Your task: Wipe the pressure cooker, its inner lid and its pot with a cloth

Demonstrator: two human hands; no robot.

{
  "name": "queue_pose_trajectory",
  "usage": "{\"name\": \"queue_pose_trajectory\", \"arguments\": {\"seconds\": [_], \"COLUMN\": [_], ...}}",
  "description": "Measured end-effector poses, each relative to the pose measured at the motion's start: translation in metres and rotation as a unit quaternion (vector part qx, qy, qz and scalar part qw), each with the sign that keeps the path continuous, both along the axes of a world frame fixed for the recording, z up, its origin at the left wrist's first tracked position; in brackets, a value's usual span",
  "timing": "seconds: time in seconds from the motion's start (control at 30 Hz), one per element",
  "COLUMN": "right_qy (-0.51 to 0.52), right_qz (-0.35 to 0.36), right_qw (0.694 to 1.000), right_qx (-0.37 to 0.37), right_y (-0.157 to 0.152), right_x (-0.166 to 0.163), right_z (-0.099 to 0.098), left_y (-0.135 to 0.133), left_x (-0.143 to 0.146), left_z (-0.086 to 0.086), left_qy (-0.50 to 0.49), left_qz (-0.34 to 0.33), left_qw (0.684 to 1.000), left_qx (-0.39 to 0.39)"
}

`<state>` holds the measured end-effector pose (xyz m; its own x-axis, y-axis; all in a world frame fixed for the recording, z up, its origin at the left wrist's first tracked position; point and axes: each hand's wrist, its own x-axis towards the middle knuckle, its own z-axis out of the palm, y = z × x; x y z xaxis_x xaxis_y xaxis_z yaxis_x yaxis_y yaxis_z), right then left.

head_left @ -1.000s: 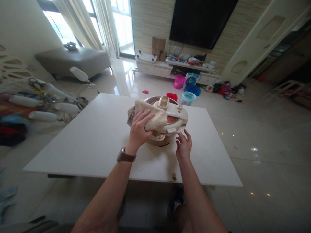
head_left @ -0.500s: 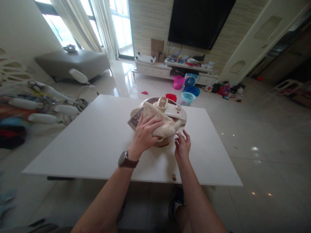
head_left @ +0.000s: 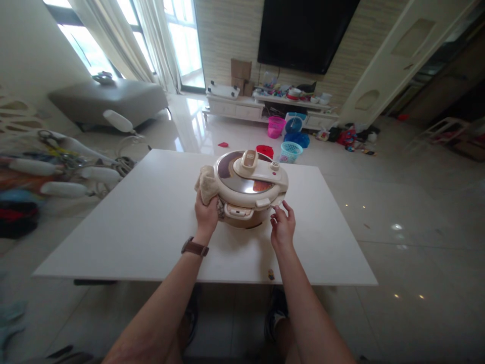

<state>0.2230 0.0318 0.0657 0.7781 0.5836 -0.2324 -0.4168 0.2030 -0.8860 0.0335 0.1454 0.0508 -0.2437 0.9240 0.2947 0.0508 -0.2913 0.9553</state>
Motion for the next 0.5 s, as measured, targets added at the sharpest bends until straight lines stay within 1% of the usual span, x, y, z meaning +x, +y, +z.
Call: {"name": "queue_pose_trajectory", "arguments": {"seconds": [0.1,0.2,0.27,0.33,0.5], "right_qy": [0.009,0.013,0.013,0.011,0.001], "right_qz": [-0.003,-0.005,-0.007,-0.007,-0.010], "right_qw": [1.000,1.000,1.000,1.000,1.000], "right_qx": [0.004,0.009,0.009,0.008,0.012], "right_y": [0.001,0.002,0.002,0.002,0.003], "right_x": [-0.001,-0.001,-0.001,-0.001,-0.002], "right_z": [0.000,0.000,0.000,0.000,-0.001], "left_y": [-0.006,-0.021,-0.036,-0.053,-0.098], "left_x": [0.003,0.010,0.017,0.024,0.040], "left_z": [-0.014,-0.023,-0.028,-0.033,-0.044], "left_qy": [-0.021,-0.026,-0.029,-0.032,-0.020], "left_qz": [0.013,0.032,0.035,0.022,-0.005], "left_qw": [0.998,0.997,0.997,0.997,0.991], "left_qx": [-0.051,-0.058,-0.061,-0.071,-0.136]}}
